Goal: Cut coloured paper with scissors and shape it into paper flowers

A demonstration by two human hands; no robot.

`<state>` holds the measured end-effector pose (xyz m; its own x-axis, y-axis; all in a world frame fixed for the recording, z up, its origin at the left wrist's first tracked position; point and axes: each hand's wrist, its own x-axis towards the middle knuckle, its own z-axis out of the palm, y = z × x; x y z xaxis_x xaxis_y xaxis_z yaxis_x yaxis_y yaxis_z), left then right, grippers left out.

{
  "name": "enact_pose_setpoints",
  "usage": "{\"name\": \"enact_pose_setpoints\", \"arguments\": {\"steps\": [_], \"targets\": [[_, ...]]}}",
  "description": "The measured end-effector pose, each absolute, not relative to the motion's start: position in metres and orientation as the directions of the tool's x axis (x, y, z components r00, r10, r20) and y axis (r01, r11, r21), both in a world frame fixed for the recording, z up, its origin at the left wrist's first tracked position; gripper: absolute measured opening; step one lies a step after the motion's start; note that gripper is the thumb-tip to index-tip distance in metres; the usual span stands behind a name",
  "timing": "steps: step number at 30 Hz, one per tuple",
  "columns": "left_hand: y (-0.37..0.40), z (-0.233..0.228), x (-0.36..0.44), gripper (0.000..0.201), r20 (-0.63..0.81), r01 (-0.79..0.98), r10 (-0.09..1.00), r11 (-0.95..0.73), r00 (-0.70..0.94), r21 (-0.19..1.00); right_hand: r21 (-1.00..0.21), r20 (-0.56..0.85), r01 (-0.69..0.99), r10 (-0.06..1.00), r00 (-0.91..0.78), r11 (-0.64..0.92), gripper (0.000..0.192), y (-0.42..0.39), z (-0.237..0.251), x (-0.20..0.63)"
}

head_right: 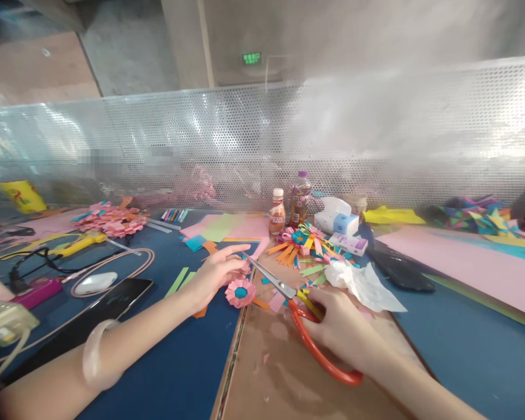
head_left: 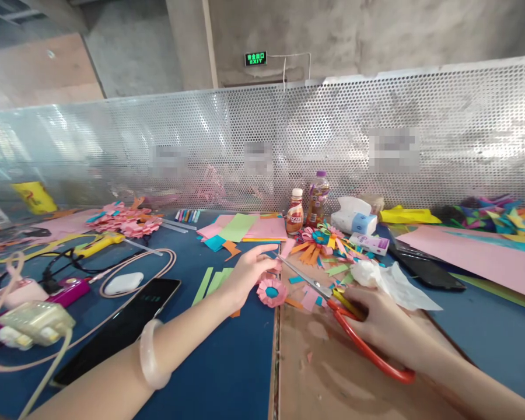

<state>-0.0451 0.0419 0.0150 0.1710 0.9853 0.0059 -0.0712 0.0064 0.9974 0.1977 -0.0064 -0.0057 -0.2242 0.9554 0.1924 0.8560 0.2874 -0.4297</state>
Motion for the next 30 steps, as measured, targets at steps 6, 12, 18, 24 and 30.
{"name": "enact_pose_setpoints", "arguments": {"steps": [6, 12, 18, 24, 30], "targets": [[0.045, 0.010, -0.047, 0.045, -0.015, -0.057, 0.970, 0.029, 0.242, 0.998, -0.318, 0.164, 0.902, 0.954, -0.252, 0.292, 0.031, -0.008, -0.002, 0.196], [0.046, 0.010, -0.048, 0.054, -0.001, -0.043, 0.987, 0.008, 0.162, 0.999, -0.283, 0.153, 0.926, 0.964, -0.216, 0.252, 0.030, -0.010, 0.000, 0.195], [0.048, 0.010, -0.049, 0.055, -0.002, -0.075, 0.986, 0.015, 0.169, 0.997, -0.331, 0.199, 0.916, 0.966, -0.165, 0.225, 0.028, -0.004, -0.012, 0.200], [0.046, 0.008, -0.049, 0.044, 0.016, -0.081, 0.978, 0.001, 0.206, 0.997, -0.348, 0.187, 0.917, 0.973, -0.138, 0.197, 0.025, 0.000, -0.013, 0.203], [0.047, 0.008, -0.049, 0.031, 0.008, -0.097, 0.974, 0.015, 0.228, 0.995, -0.239, 0.165, 0.954, 0.976, -0.142, 0.179, 0.032, -0.004, -0.007, 0.199]]}}
